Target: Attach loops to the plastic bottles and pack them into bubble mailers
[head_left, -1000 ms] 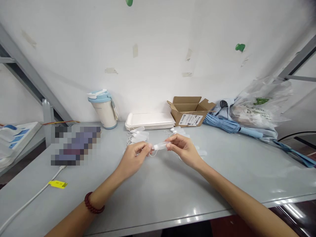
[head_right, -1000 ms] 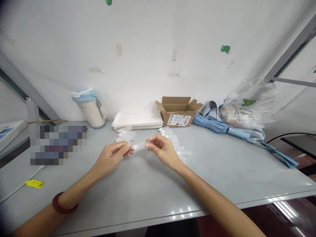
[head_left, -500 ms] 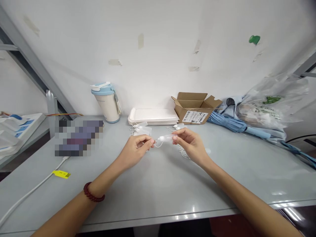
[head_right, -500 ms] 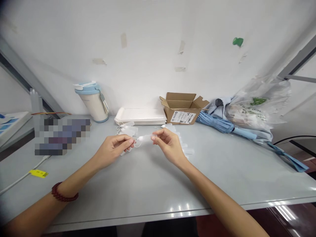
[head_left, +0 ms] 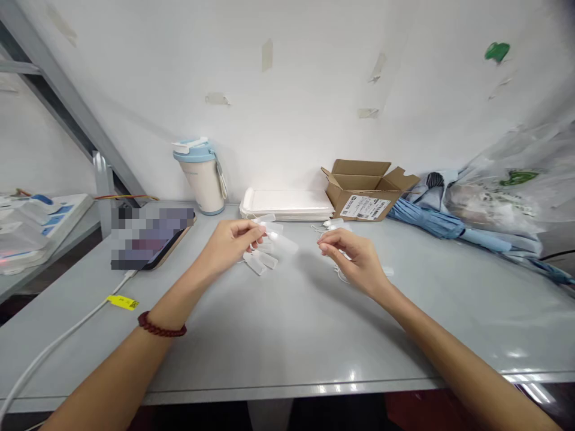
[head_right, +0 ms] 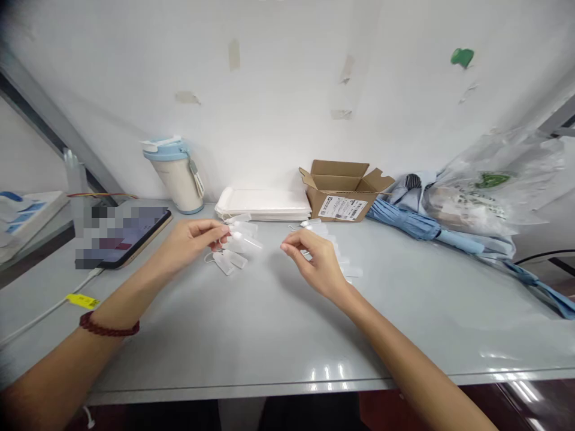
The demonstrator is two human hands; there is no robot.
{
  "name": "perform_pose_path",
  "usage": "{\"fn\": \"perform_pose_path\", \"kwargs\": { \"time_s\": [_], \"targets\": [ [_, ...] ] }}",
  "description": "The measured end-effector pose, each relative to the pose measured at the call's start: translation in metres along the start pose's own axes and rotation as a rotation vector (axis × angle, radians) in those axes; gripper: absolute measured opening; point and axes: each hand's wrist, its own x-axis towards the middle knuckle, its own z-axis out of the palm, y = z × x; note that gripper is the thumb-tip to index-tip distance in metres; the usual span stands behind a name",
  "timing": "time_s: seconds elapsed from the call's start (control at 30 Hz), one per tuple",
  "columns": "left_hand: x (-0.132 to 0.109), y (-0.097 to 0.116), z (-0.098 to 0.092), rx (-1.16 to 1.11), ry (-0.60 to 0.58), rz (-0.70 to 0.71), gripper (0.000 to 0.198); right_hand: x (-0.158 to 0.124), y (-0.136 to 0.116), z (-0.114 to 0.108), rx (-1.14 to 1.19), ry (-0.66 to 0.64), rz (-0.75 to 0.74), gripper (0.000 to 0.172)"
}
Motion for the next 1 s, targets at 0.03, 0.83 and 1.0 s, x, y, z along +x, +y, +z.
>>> {"fn": "perform_pose_path", "kwargs": {
  "time_s": [0.03,0.83,1.0],
  "targets": [
    [0.002,-0.001,-0.005,-0.002,0.018,-0.017,0.026,0.002,0.002,-0.002,-0.040,0.025,-0.029,0.017],
    [0.014,-0.017,-0.032,0.827,0.251,-0.001,0.030,0.025,0.063,-0.054,-0.567,0.017,-0.060,0.011],
    [0.009,-0.009,-0.027,0.863,0.259,0.051,0.028,0.025,0.067,-0.071,-0.598,-0.153,0.154,0.009]
  ]
}}
